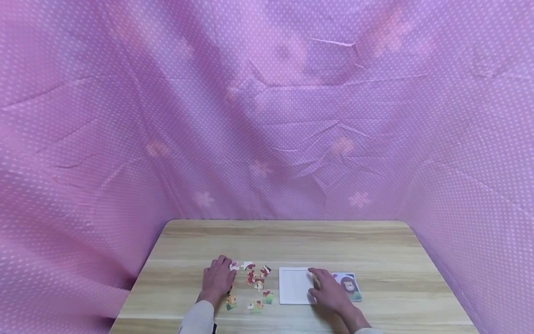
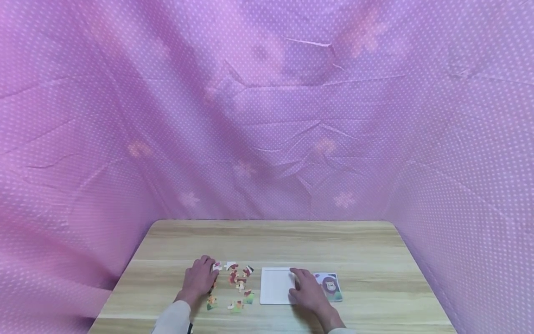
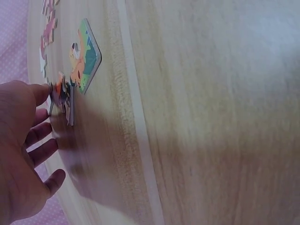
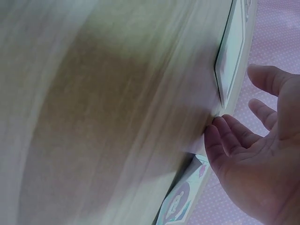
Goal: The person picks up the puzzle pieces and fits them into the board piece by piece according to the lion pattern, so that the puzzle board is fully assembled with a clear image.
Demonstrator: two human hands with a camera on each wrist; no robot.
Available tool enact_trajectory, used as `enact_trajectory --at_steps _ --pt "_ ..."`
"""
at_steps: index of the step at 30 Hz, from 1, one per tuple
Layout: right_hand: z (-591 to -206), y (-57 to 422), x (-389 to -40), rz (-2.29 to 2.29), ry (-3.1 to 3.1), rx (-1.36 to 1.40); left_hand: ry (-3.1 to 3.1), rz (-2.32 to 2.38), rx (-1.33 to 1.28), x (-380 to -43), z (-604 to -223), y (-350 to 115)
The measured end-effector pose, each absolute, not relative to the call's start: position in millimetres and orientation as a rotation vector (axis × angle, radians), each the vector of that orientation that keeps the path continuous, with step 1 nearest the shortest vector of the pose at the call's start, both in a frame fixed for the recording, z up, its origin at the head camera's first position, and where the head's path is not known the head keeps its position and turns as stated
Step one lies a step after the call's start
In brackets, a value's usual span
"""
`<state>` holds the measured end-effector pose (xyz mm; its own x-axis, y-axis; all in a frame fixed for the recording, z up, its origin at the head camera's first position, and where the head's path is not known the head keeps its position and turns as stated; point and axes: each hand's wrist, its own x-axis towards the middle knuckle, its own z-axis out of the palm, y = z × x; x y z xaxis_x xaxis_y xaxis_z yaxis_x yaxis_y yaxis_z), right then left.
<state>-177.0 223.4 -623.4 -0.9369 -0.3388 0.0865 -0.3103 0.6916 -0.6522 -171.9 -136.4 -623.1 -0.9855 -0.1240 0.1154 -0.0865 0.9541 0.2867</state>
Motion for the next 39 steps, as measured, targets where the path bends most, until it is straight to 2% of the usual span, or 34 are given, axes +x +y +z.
enact_trajectory --at_steps 39 --pt "-644.3 223.8 -176.3 -0.988 2.904 -0.556 -2.976 -0.383 0.177 -174.1 -628.2 -132.6"
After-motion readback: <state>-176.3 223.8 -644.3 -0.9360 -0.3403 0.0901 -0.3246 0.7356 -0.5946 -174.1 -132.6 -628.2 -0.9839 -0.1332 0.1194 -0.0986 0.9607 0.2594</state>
